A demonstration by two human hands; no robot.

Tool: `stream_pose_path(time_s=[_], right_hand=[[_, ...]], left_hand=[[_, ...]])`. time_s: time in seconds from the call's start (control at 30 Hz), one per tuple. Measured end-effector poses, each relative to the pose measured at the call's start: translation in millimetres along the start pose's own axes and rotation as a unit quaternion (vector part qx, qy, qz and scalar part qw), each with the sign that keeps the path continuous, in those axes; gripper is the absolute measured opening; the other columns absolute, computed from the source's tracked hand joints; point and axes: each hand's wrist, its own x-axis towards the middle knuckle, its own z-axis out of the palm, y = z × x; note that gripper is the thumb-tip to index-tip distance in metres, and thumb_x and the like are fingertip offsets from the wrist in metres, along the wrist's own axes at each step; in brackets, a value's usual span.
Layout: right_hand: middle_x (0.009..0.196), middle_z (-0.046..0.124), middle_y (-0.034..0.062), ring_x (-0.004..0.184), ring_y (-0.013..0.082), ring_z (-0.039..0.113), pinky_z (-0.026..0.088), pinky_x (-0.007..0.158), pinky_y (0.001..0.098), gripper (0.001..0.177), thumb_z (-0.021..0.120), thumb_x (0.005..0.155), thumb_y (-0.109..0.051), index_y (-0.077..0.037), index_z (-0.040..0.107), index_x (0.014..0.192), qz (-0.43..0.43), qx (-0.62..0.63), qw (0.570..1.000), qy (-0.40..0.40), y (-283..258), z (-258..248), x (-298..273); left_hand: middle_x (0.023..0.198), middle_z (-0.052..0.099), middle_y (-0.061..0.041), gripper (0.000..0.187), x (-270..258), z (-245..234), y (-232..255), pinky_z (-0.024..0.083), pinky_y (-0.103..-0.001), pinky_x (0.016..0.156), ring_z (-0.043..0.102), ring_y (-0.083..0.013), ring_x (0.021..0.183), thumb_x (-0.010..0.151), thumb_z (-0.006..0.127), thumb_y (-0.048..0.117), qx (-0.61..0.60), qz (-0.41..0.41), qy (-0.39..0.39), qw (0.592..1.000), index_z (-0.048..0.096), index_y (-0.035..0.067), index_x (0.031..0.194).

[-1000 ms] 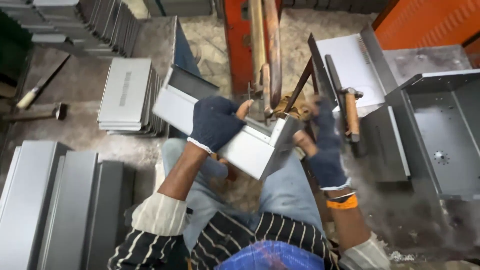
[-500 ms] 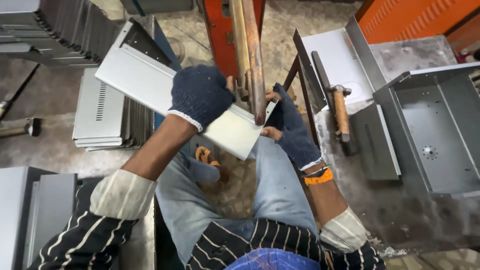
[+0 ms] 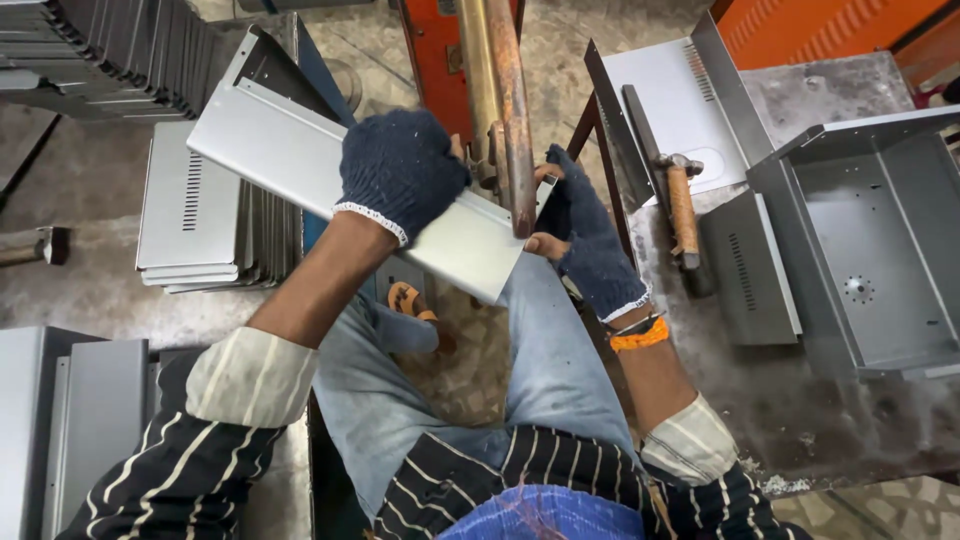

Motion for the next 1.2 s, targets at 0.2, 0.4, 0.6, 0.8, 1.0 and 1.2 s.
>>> stream_pose_path(time_s=[0.2,0.4,0.6,0.8,1.0,1.2], right_hand=[[0.169,0.04,0.0176,0.159,0.0274,0.035,0.025,0.132,0.0397,0.102,0.087,0.084,-0.044,0.0,0.036,0.16,0.002,0.067,0.998,0.004,3,3,-4],[0.161,0.048,0.014,0.155,0.0235,0.038,0.026,0.129,0.0372,0.094,0.085,0.084,-0.029,0.0,0.037,0.16,0.006,0.058,0.998,0.009,7,7,-7],[0.153,0.048,0.0062,0.142,0.017,0.044,0.035,0.118,0.0335,0.082,0.072,0.095,-0.025,-0.002,0.028,0.16,0.12,0.258,0.959,0.007,-16,10,-2],[0.15,0.052,0.0073,0.138,0.0162,0.047,0.035,0.119,0.0337,0.071,0.064,0.102,-0.022,0.0,0.031,0.161,0.073,0.195,0.978,-0.006,-17,0,19],[0.145,0.056,0.0074,0.14,0.0172,0.05,0.034,0.123,0.0337,0.066,0.064,0.105,-0.025,0.001,0.036,0.159,0.029,0.16,0.987,0.013,-7,-2,25],[0.143,0.052,0.0043,0.137,0.0172,0.05,0.038,0.119,0.034,0.074,0.069,0.101,-0.023,0.001,0.03,0.159,0.029,0.336,0.941,0.02,16,0,29]], left_hand=[[0.074,0.07,-0.022,0.031,2,-1,3,0.054,-0.052,0.067,0.069,-0.0401,0.069,0.084,0.07,0.034,-0.021,-0.01,-0.029,0.999,0.077,0.007,0.072],[0.077,0.072,-0.019,0.022,-3,-7,6,0.055,-0.051,0.072,0.07,-0.0391,0.073,0.079,0.072,0.032,-0.043,-0.028,-0.049,0.997,0.078,0.011,0.074],[0.078,0.072,-0.019,0.026,-2,-1,1,0.054,-0.052,0.07,0.07,-0.0397,0.074,0.074,0.075,0.036,-0.036,-0.008,-0.056,0.998,0.077,0.01,0.071],[0.082,0.072,-0.022,0.029,26,4,2,0.055,-0.052,0.073,0.07,-0.0412,0.077,0.084,0.072,0.034,-0.012,-0.016,-0.045,0.999,0.077,0.007,0.077],[0.083,0.072,-0.023,0.026,36,-5,10,0.056,-0.051,0.073,0.071,-0.0412,0.078,0.076,0.074,0.034,-0.02,-0.02,-0.065,0.997,0.078,0.008,0.078],[0.082,0.072,-0.021,0.026,42,-7,14,0.056,-0.051,0.074,0.071,-0.0406,0.079,0.075,0.076,0.036,-0.038,-0.011,-0.059,0.997,0.079,0.01,0.076]])
